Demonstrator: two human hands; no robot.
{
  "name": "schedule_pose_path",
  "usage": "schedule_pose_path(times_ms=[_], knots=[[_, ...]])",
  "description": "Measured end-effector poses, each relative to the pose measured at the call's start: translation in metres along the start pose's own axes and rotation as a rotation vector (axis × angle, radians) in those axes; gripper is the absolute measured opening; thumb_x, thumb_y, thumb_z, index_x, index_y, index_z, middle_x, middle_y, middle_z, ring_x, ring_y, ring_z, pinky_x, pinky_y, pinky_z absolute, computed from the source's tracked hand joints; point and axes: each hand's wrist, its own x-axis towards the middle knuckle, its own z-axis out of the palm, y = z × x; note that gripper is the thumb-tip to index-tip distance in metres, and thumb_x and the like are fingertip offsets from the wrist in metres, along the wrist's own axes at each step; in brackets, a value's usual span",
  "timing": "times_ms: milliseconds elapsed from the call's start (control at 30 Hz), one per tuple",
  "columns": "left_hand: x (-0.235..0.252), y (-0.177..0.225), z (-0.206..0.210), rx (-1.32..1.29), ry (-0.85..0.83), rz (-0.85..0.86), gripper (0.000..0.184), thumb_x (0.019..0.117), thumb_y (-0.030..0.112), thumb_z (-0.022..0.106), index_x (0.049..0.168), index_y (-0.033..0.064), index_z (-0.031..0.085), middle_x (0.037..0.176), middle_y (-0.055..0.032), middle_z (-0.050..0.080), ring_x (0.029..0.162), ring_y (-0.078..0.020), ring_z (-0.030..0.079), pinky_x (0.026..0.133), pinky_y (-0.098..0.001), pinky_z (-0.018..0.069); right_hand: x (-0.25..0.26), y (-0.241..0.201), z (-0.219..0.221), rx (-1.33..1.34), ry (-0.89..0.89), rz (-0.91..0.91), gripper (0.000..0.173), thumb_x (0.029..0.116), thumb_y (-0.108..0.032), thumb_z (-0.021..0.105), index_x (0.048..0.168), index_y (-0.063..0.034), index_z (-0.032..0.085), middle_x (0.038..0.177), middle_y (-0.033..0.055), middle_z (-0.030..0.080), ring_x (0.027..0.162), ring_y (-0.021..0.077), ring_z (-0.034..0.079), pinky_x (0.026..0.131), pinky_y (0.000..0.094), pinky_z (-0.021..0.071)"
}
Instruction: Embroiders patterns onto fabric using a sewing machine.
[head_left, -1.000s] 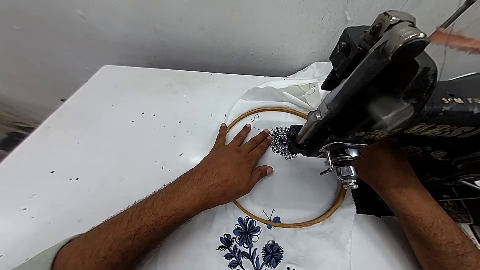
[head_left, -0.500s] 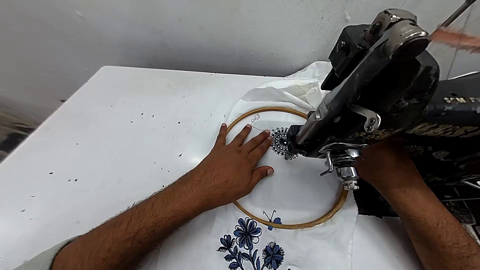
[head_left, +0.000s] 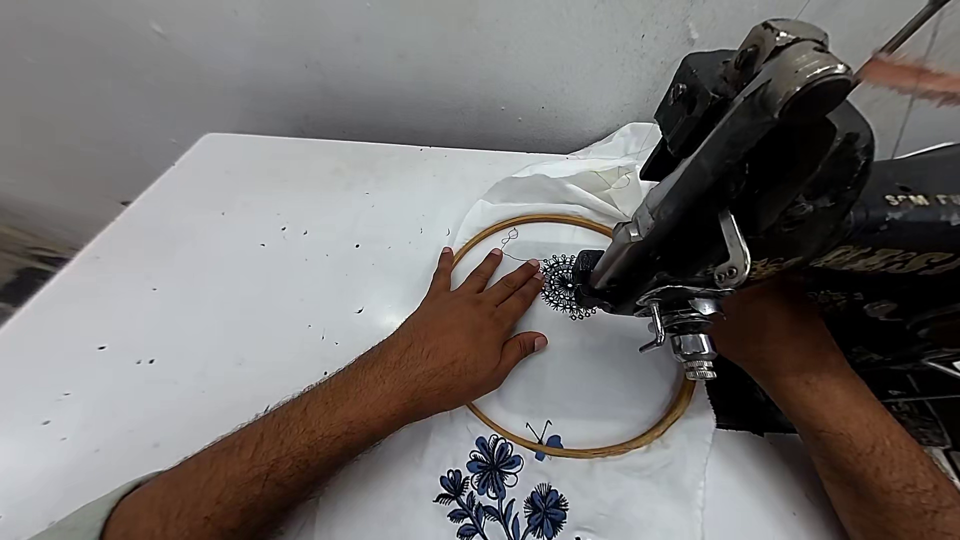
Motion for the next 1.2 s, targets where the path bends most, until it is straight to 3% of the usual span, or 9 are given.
schedule_pose_path(times_ms=[167,333,467,600,700,833,1000,1200], knots=[[0.0014,0.0043,0.0038,-0.011,0.029,0.019,0.066,0.1077,0.057,0.025,0.16,0.0188,0.04,0.168,0.004,0.033,0.157,-0.0305,0.023,0.118,-0.077,0.0076,0.002,0.0033,-0.0035,-0.034,-0.031,0.02,0.027,0.0947,-0.023,0.066,0.095,0.0033,0.067,0.09,0.0268,0.065,0.087,0.0451,0.066,0.07,0.0652,0.0466],[0.001,0.0031,0.0028,-0.016,0.029,0.024,0.066,0.1075,0.057,0.025,0.159,0.0186,0.042,0.167,0.0038,0.035,0.156,-0.0302,0.025,0.118,-0.077,0.0084,0.0007,0.0017,-0.0037,-0.05,-0.018,0.033,0.03,0.095,-0.025,0.066,0.096,0.0045,0.066,0.093,0.0288,0.065,0.091,0.0477,0.065,0.072,0.0664,0.0465],[0.0021,0.0015,0.0025,-0.016,0.014,0.012,0.067,0.1073,0.058,0.024,0.16,0.0201,0.04,0.167,0.0061,0.033,0.157,-0.028,0.025,0.118,-0.0766,0.0098,0.0011,0.002,-0.0003,-0.019,0.024,0.012,0.03,0.0941,-0.028,0.065,0.097,0.0021,0.067,0.094,0.0255,0.066,0.092,0.0434,0.066,0.073,0.0633,0.0475],[0.0031,0.0034,0.0043,-0.021,0.025,0.009,0.066,0.1077,0.057,0.024,0.16,0.0193,0.04,0.167,0.0052,0.033,0.157,-0.0287,0.024,0.118,-0.0762,0.0088,0.0016,0.0035,-0.0012,-0.048,0.006,-0.001,0.028,0.0958,-0.024,0.065,0.093,0.0043,0.066,0.09,0.0278,0.065,0.087,0.0465,0.065,0.069,0.0645,0.0462],[0.0009,0.0049,0.0038,-0.007,0.031,0.02,0.066,0.1079,0.056,0.024,0.16,0.0186,0.04,0.167,0.0037,0.033,0.157,-0.0298,0.023,0.118,-0.0761,0.0078,0.0012,0.0025,-0.0026,-0.064,-0.013,0.024,0.03,0.0954,-0.025,0.063,0.096,0.0045,0.066,0.094,0.0291,0.066,0.093,0.0482,0.066,0.072,0.0665,0.0465],[0.0008,0.0027,0.0014,-0.014,0.019,0.008,0.066,0.1075,0.057,0.025,0.16,0.0189,0.04,0.167,0.004,0.034,0.157,-0.0295,0.024,0.118,-0.0768,0.0082,0.0006,0.0005,-0.0011,-0.026,0.028,0.011,0.033,0.0935,-0.03,0.065,0.093,0.0026,0.066,0.091,0.0257,0.065,0.091,0.0429,0.065,0.072,0.0621,0.0463],[0.0019,0.0055,0.0039,-0.015,0.043,0.02,0.066,0.1079,0.055,0.025,0.159,0.0177,0.042,0.167,0.0029,0.035,0.156,-0.031,0.025,0.117,-0.0773,0.0074,0.0023,0.0037,-0.0024,-0.042,0.027,-0.04,0.029,0.0935,-0.025,0.065,0.091,0.0045,0.065,0.088,0.0273,0.065,0.086,0.0455,0.065,0.069,0.0637,0.0458],[0.0022,0.0016,0.0023,-0.024,0.024,0.013,0.067,0.1073,0.057,0.025,0.16,0.0191,0.041,0.166,0.0046,0.035,0.156,-0.0295,0.027,0.117,-0.0774,0.0111,0.0018,0.0032,0.0007,-0.007,0.063,-0.038,0.031,0.0934,-0.028,0.064,0.095,0.0027,0.066,0.092,0.0255,0.065,0.09,0.0425,0.065,0.072,0.0627,0.0469]])
